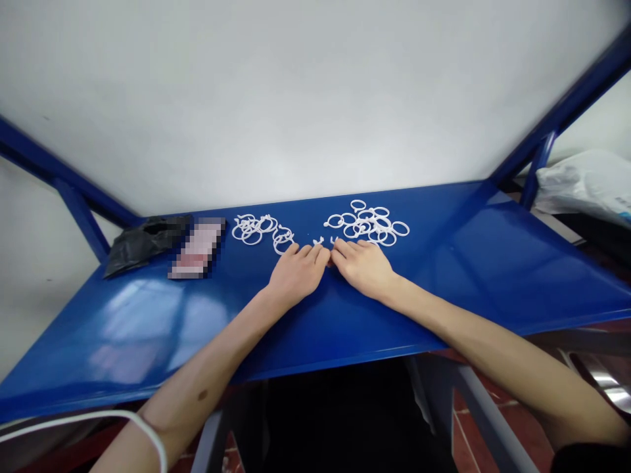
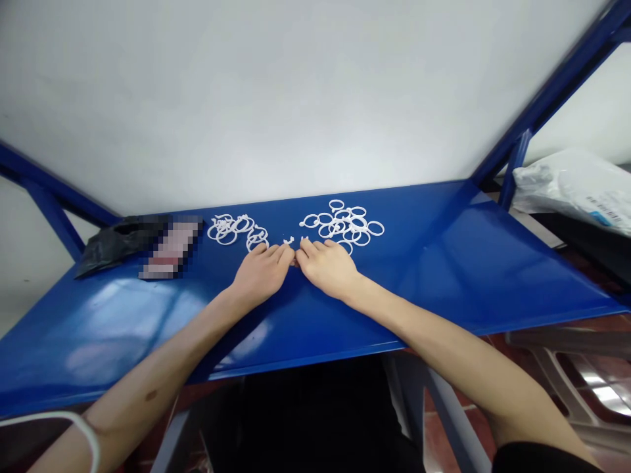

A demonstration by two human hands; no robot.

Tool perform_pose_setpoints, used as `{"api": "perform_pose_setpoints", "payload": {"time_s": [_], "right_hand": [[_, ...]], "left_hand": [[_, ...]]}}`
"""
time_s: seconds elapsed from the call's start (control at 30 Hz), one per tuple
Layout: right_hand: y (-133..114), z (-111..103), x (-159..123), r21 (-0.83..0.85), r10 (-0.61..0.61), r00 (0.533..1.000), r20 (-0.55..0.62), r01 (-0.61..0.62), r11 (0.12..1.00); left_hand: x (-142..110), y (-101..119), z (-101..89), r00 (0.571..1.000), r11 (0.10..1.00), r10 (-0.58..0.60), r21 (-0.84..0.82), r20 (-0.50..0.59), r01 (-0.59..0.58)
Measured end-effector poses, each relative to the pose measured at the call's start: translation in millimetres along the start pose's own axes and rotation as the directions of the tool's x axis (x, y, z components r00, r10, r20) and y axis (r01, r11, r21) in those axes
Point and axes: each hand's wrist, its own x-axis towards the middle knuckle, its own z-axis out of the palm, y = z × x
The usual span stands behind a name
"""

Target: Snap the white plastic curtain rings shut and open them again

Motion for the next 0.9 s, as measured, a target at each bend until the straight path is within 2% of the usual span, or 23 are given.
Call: {"api": "perform_pose_setpoints", "payload": {"time_s": [0.1,0.2,0.3,0.37,0.43,0.53,0.63,0.77,0.9], "right_hand": [[2.5,2.1,0.7,0.023,0.010,1.000,-0.001,-0.010,1.000],[15.2,1.8,0.4,0.145,-0.039,0.996,-0.085,0.051,0.988],[34.2,-4.5,-2.9,0.235,0.099,0.982,-0.159,-0.060,0.970],[49.6,-9.2,-7.9,0.267,0.213,0.966,-0.147,-0.169,0.949],[66.1,-12.0,-14.4,0.282,0.280,0.957,-0.075,-0.249,0.926],[87.4,-13.5,-23.6,0.267,0.346,0.932,0.105,-0.362,0.893],[98.2,-16.1,-28.3,0.325,0.281,0.928,0.244,-0.351,0.878],[100.2,-23.0,-30.2,0.401,0.198,0.922,0.332,-0.328,0.855],[100.4,-25.3,-33.1,0.390,0.186,0.899,0.396,-0.348,0.852]], "left_hand": [[0.6,1.4,-2.4,0.999,0.999,-0.048,0.004,0.005,0.048],[-1.5,-9.8,-2.3,0.997,0.997,-0.075,-0.010,-0.009,0.075],[-8.6,-34.3,0.6,0.981,0.981,-0.190,-0.035,0.028,0.191],[-15.5,-52.2,2.2,0.952,0.955,-0.295,-0.015,0.077,0.297],[-21.8,-66.1,2.1,0.911,0.920,-0.392,0.029,0.130,0.391],[-26.9,-75.8,-0.7,0.843,0.869,-0.495,0.097,0.210,0.486],[-26.9,-76.2,-4.0,0.790,0.831,-0.555,0.121,0.259,0.543],[-26.4,-74.7,-5.9,0.753,0.796,-0.601,0.115,0.267,0.595],[-27.7,-75.6,-5.5,0.751,0.780,-0.624,0.115,0.216,0.615]]}}
